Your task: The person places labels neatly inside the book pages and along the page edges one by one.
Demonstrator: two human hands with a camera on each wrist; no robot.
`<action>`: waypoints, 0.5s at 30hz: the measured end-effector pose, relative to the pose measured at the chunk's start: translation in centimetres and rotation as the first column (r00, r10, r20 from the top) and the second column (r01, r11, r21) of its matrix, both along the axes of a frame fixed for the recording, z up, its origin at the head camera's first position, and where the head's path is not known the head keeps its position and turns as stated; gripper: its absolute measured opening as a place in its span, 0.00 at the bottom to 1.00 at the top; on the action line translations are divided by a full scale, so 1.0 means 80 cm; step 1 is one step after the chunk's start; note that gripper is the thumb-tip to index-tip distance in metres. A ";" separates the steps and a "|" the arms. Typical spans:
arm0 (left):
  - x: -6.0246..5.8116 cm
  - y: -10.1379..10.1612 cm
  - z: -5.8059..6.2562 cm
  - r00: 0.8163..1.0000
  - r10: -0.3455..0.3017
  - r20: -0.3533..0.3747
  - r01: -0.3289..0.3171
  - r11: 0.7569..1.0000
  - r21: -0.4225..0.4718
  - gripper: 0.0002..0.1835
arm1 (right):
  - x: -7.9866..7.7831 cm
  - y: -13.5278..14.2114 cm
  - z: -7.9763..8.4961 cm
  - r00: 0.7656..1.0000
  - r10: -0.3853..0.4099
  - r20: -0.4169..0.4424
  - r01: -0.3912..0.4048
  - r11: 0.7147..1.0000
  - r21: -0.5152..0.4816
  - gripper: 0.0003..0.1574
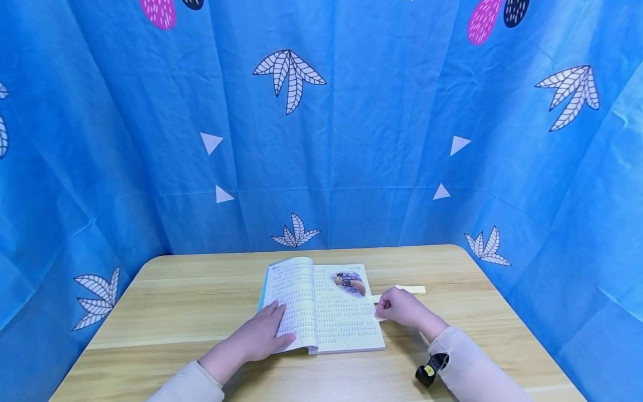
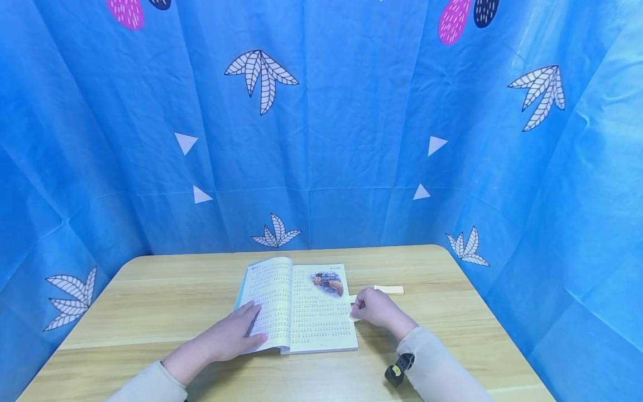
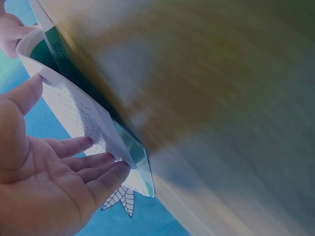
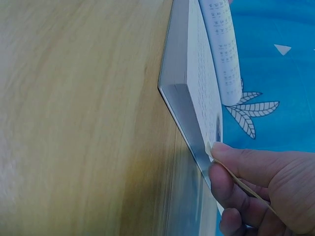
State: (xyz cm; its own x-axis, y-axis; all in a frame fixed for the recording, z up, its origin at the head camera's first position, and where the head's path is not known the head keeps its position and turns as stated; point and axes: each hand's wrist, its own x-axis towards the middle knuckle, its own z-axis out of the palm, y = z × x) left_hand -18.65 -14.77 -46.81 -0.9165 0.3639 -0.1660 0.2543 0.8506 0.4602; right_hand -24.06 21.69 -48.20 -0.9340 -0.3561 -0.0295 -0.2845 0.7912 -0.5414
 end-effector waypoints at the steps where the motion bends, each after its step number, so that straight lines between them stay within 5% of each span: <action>1: 0.000 0.000 0.000 1.000 -0.002 -0.002 0.002 1.000 0.000 0.44 | 0.000 0.000 0.000 1.000 -0.002 0.001 0.002 1.000 0.002 0.12; 15: -0.001 -0.001 -0.002 1.000 -0.009 -0.021 0.009 1.000 -0.008 0.44 | -0.001 0.000 -0.004 1.000 0.001 -0.010 -0.001 1.000 0.020 0.14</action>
